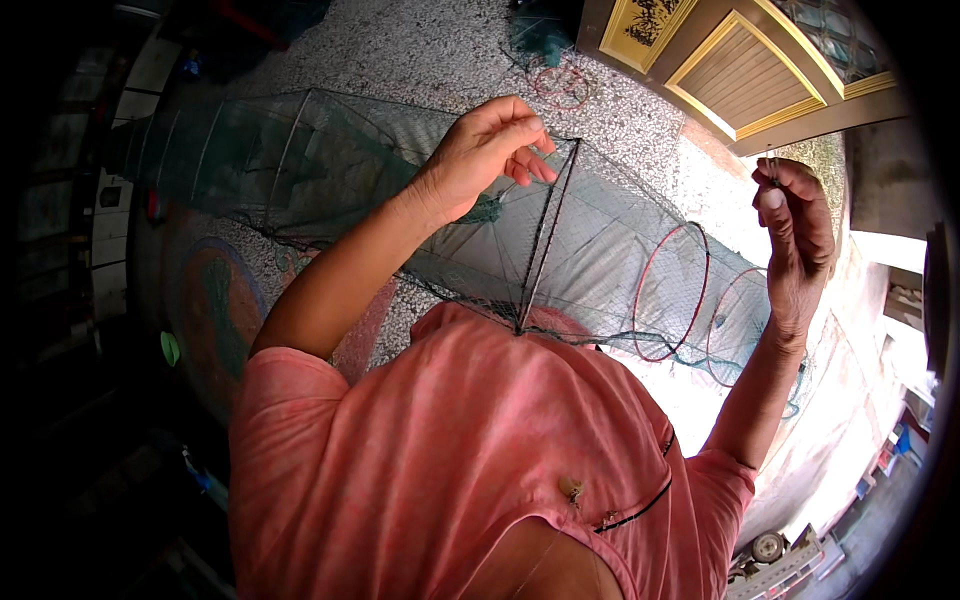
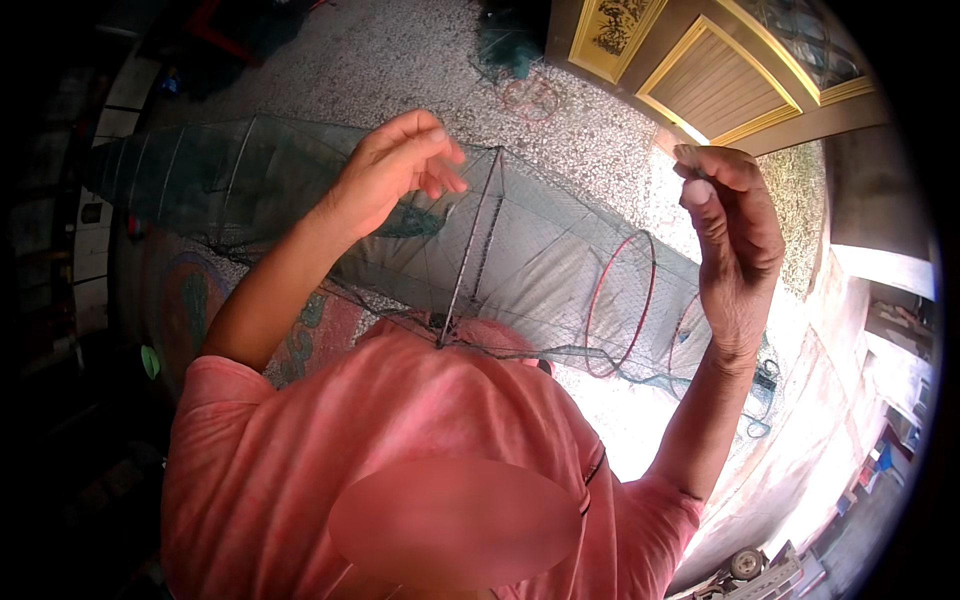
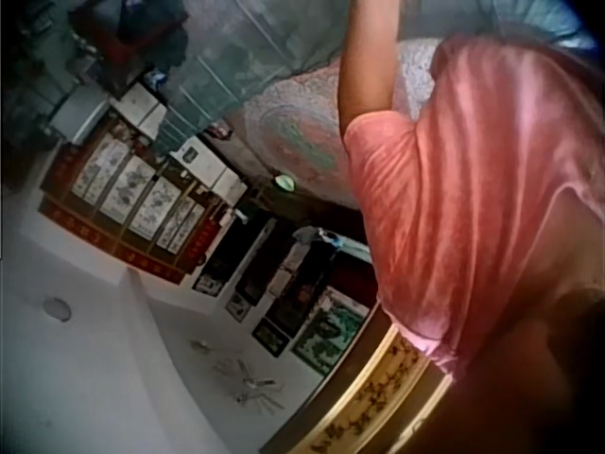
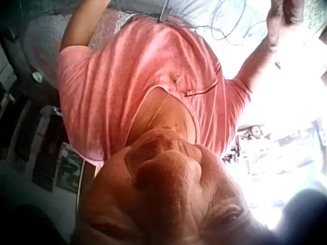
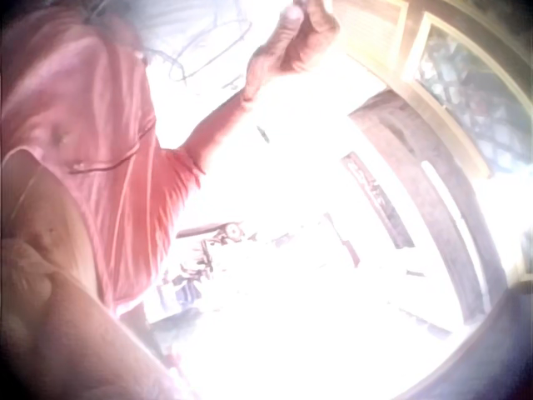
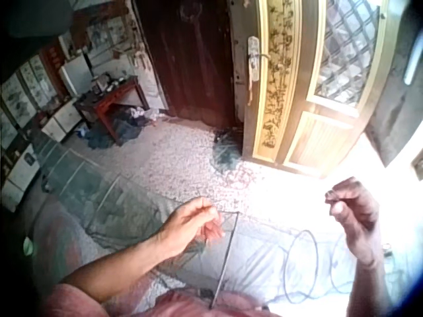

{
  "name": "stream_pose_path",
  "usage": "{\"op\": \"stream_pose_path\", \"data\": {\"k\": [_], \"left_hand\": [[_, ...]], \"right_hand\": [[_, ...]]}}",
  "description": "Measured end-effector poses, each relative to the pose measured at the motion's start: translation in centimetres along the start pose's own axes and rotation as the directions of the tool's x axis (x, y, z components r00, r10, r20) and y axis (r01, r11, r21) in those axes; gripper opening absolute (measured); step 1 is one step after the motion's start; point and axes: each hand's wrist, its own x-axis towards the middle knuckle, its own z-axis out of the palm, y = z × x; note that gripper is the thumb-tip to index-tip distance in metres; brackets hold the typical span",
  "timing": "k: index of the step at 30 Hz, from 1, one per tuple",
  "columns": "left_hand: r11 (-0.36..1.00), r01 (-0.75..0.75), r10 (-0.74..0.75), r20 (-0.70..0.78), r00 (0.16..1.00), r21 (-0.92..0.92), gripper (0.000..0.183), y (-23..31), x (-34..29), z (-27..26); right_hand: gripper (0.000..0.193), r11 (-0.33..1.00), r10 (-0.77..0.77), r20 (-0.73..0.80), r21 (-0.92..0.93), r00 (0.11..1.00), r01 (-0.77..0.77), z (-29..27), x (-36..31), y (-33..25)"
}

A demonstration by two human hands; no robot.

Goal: The person repairs a large green fishing net by hand using a needle-like tool and thread, working along the edges and circular red frames of the net.

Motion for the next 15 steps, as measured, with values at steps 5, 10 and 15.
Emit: {"op": "stream_pose_path", "data": {"k": [5,10,15], "left_hand": [[0.999,0.045,-0.046,-0.026,0.999,-0.021,0.014,0.7,1.1,-0.5],[0.996,0.034,-0.035,0.007,0.999,0.083,0.014,0.3,1.2,-0.3],[0.973,0.045,-0.039,-0.03,0.999,0.226,0.015,-0.7,0.9,0.2]], "right_hand": [[0.023,0.898,0.015,0.265,-0.427,0.964,0.103,5.9,-0.3,0.7],[0.014,0.765,-0.004,0.294,-0.615,0.956,0.192,7.3,-0.1,3.7],[0.013,0.861,0.054,0.303,-0.497,0.951,0.11,8.1,-0.4,5.2]]}}
